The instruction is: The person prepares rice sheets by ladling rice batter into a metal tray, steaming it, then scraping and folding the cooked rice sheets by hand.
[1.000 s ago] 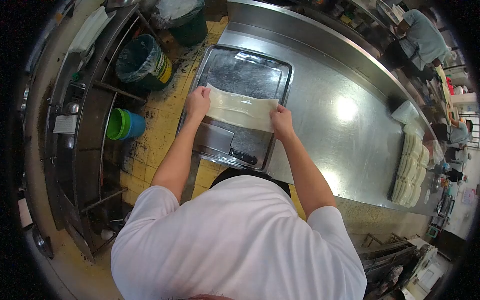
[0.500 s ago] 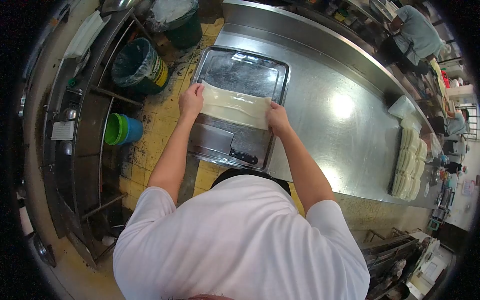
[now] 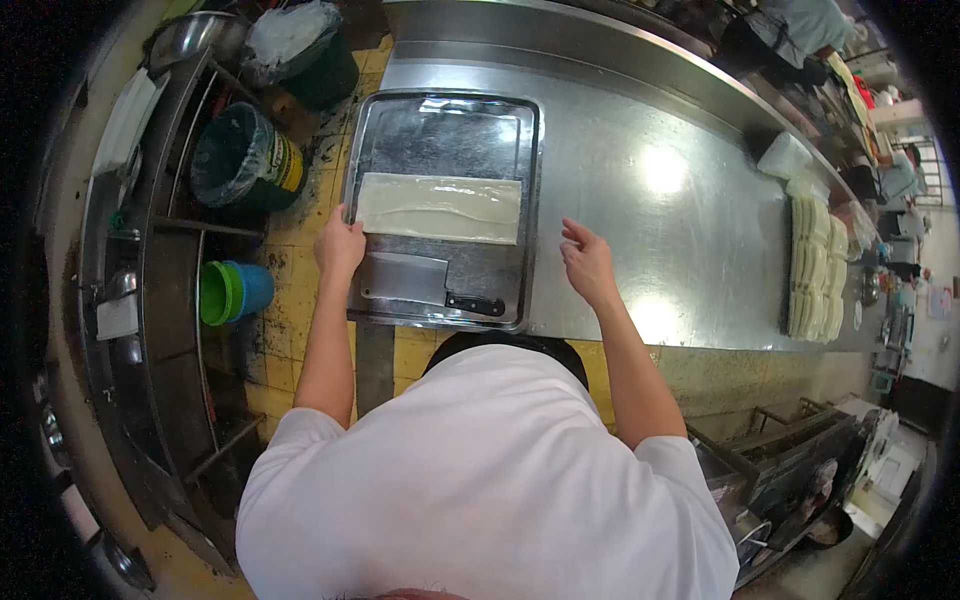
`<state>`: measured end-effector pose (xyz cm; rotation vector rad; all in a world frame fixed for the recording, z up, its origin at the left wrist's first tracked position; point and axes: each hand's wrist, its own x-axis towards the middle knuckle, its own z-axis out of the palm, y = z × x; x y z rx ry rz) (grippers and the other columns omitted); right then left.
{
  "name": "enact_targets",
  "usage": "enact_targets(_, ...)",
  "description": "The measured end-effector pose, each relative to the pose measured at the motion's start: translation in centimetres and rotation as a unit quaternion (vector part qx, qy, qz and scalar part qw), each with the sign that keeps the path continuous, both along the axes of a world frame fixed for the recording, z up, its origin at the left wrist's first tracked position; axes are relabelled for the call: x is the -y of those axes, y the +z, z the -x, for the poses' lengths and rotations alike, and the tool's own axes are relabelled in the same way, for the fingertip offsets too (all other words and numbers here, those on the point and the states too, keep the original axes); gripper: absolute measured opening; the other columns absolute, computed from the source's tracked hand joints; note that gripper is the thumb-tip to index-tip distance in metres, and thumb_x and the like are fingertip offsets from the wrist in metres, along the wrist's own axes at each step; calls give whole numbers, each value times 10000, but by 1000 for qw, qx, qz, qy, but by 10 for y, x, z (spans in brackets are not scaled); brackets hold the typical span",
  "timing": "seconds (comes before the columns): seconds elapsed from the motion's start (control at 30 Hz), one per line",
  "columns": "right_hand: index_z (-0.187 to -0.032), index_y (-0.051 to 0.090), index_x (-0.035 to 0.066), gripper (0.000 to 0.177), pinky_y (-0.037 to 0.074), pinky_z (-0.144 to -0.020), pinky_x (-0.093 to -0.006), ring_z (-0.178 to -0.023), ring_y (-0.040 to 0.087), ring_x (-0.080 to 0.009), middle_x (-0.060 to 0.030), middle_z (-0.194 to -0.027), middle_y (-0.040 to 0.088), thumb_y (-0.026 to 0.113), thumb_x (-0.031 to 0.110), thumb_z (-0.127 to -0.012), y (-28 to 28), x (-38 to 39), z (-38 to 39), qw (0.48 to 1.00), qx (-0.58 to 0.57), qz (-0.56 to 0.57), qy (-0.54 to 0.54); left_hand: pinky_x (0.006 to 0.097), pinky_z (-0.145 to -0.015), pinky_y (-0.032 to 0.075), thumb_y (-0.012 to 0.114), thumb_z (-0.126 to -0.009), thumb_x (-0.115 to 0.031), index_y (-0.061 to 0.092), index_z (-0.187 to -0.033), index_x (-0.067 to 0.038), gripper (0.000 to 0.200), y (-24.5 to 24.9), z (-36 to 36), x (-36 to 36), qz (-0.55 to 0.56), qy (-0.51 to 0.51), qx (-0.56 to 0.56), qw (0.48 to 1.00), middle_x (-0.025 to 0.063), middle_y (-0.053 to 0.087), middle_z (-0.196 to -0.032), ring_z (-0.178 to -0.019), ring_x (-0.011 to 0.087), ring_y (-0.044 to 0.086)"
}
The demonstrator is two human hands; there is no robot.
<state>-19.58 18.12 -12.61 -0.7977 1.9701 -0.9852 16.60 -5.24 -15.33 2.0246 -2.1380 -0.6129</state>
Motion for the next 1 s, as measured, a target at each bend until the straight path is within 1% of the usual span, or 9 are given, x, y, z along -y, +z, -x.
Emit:
enact_targets(0.13, -1429, 553, 33, 493, 552, -823, -309, -979, 666, -183, -157, -1266, 662, 556, 25, -936, -9, -47, 1, 1000, -8, -16, -7, 508, -849, 520, 666, -906, -246, 578, -1357, -108, 480, 27, 14, -18, 16, -17, -17, 1000, 179, 735, -1005, -973, 396, 684)
enact_targets(0.33, -1385, 594, 33, 455, 538, -798, -291, -904, 663, -156, -123, -1151, 713, 592, 76, -932, -7, -107, -9, 998, 1, -6, -62, 519, -803, 528, 659, -908, -276, 596, -1355, -112, 481, 38, 107, -87, -23, -259, -87, 962, 168, 736, -952, -915, 396, 690)
enact_targets(0.43, -1337, 621, 8, 406, 535, -825, -302, -912, 663, -162, -122, -1121, 725, 597, 93, -941, 4, -141, -15, 992, 30, 6, -119, 515, -815, 529, 643, -920, -291, 590, -1377, -115, 493, 36, 153, -125, -32, -312, -29, 949, 183, 732, -939, -912, 405, 686)
enact_targets(0.47, -1337, 621, 8, 406, 535, -825, -302, -912, 663, -162, -122, -1121, 725, 597, 93, -941, 1, -158, -13, 987, 19, 16, -161, 514, -820, 529, 638, -925, -298, 596, -1376, -117, 487, 24, 163, -131, -3, -334, -13, 942, 188, 730, -921, -909, 408, 685)
enact_targets(0.53, -1293, 646, -5, 366, 541, -850, -317, -942, 679, -177, -128, -1098, 737, 598, 104, -947, -9, -193, -8, 988, -37, 45, -140, 495, -800, 537, 653, -920, -290, 646, -1310, -101, 433, 20, 180, -145, 17, -366, -58, 929, 190, 727, -882, -870, 394, 693)
enact_targets(0.67, -1255, 664, -16, 343, 545, -867, -317, -970, 692, -186, -136, -1088, 745, 594, 107, -943, -11, -278, -6, 971, -81, 53, -220, 460, -764, 544, 673, -912, -275, 688, -1242, -90, 379, 62, 221, -205, -35, -420, -86, 903, 181, 725, -844, -805, 367, 699)
enact_targets(0.73, -1191, 701, 7, 330, 553, -836, -367, -918, 713, -271, -195, -1007, 741, 593, 169, -925, -20, -322, -8, 953, -68, 62, -289, 432, -721, 540, 691, -903, -252, 717, -1184, -83, 329, 67, 241, -240, -21, -477, -99, 873, 173, 720, -825, -755, 340, 695)
enact_targets(0.97, -1178, 706, 9, 317, 556, -824, -358, -888, 711, -256, -185, -1005, 747, 600, 171, -927, -10, -450, -27, 913, -46, 66, -400, 414, -692, 536, 710, -887, -239, 731, -1137, -73, 301, 78, 307, -415, -92, -644, -158, 743, 166, 707, -799, -733, 333, 685)
enact_targets(1.0, -1192, 694, -13, 317, 551, -815, -331, -895, 700, -209, -150, -1024, 750, 611, 145, -930, -10, -467, -29, 911, -47, 59, -405, 421, -692, 535, 710, -885, -230, 734, -1126, -64, 294, 78, 314, -440, -95, -663, -168, 723, 165, 707, -805, -732, 334, 682)
